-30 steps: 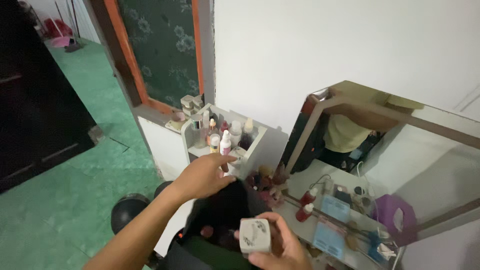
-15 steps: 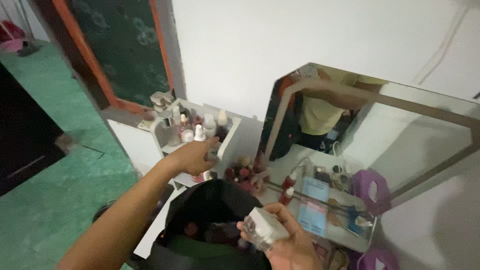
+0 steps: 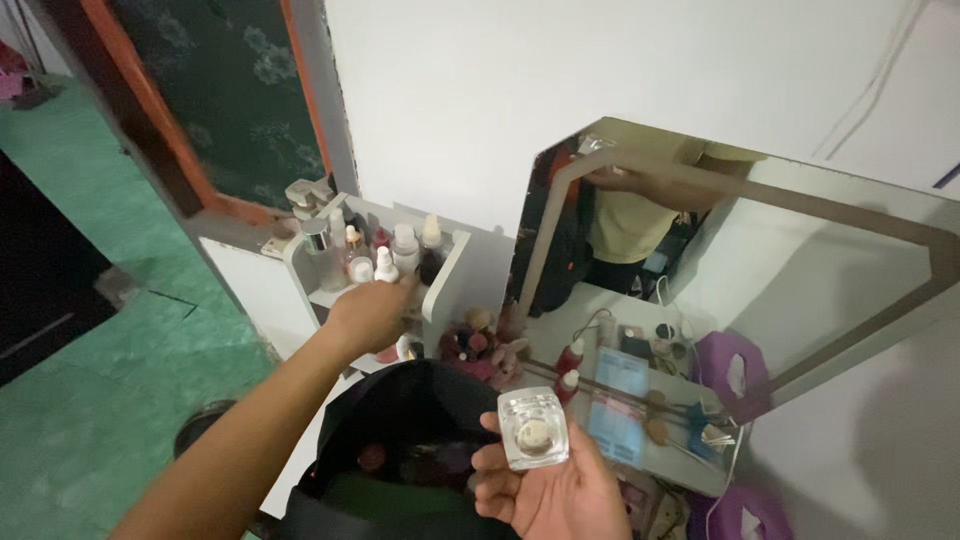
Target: The person packs a black backpack with daily essentials. They place a plastic bag containing colorful makeup sponges, several small bottles, a tube, and a small box into the backpack, then close it.
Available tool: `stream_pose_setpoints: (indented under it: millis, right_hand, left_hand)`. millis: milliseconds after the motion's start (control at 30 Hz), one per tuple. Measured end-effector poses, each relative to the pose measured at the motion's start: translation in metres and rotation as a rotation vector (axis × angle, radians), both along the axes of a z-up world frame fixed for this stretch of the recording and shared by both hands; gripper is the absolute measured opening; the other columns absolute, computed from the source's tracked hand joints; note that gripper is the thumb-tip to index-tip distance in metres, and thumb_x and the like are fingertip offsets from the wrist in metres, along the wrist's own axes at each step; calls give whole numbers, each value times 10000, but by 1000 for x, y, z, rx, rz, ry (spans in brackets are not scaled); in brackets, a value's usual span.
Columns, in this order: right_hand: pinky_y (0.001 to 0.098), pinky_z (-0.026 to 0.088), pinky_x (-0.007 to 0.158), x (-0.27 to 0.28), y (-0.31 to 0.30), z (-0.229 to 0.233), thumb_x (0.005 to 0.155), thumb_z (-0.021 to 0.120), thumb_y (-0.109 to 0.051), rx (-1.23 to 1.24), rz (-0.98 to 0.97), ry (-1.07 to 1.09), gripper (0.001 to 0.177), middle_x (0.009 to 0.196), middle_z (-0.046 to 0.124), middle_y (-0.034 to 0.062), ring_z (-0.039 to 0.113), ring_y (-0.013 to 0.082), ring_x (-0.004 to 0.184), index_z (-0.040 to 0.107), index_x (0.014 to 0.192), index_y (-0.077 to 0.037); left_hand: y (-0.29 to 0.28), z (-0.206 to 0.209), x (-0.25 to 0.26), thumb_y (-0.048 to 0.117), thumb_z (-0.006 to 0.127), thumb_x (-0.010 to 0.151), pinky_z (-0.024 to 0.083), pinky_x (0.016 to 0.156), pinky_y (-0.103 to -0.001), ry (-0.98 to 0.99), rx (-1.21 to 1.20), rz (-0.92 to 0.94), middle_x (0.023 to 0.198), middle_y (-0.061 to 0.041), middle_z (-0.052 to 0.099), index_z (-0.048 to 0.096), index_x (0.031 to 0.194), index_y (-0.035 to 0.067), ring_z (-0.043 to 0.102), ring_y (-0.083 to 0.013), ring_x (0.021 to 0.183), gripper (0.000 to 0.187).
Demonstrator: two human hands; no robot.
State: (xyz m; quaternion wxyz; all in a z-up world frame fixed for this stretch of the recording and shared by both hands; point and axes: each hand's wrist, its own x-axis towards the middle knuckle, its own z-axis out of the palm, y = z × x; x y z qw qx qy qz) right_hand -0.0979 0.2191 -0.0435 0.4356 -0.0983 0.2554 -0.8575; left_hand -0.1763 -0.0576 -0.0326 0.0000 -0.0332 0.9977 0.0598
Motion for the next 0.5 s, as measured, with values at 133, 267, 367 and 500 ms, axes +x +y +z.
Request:
stream_pose_setpoints:
  millis: [133,267,367,500]
  right_hand:
    - [397,514,697,-2,1,-1,845,218,-501,28,-14,-53,673,922,621,193,626,272,769,441,1196,28]
    - [387,517,655,-2,-2,0,841,229,-512,67,-58,-104,677,881,629,190,629,263,726,473,1160,33]
    - [383,516,623,-1,-6,1,836,240,-528,124,-102,-143,682,845,634,185,629,256,688,497,1122,36]
    - [383,513,585,-1,-12,1,815,255,-553,210,-143,-190,664,789,639,176,629,253,645,531,1043,6]
  left_hand:
    - [2,0,17,235,676,690,497,671,-440,-51,19,63,827,-155,629,433,1090,52,617,-344,795,502]
    - [3,5,36,279,700,675,490,683,-450,39,54,56,806,-164,629,440,1147,88,617,-350,787,572]
    - [2,11,49,287,719,646,473,701,-456,94,130,68,818,-167,630,471,1157,154,606,-351,809,583]
    - [2,27,63,288,737,611,471,692,-436,133,224,93,809,-149,646,505,1154,180,610,-338,805,601]
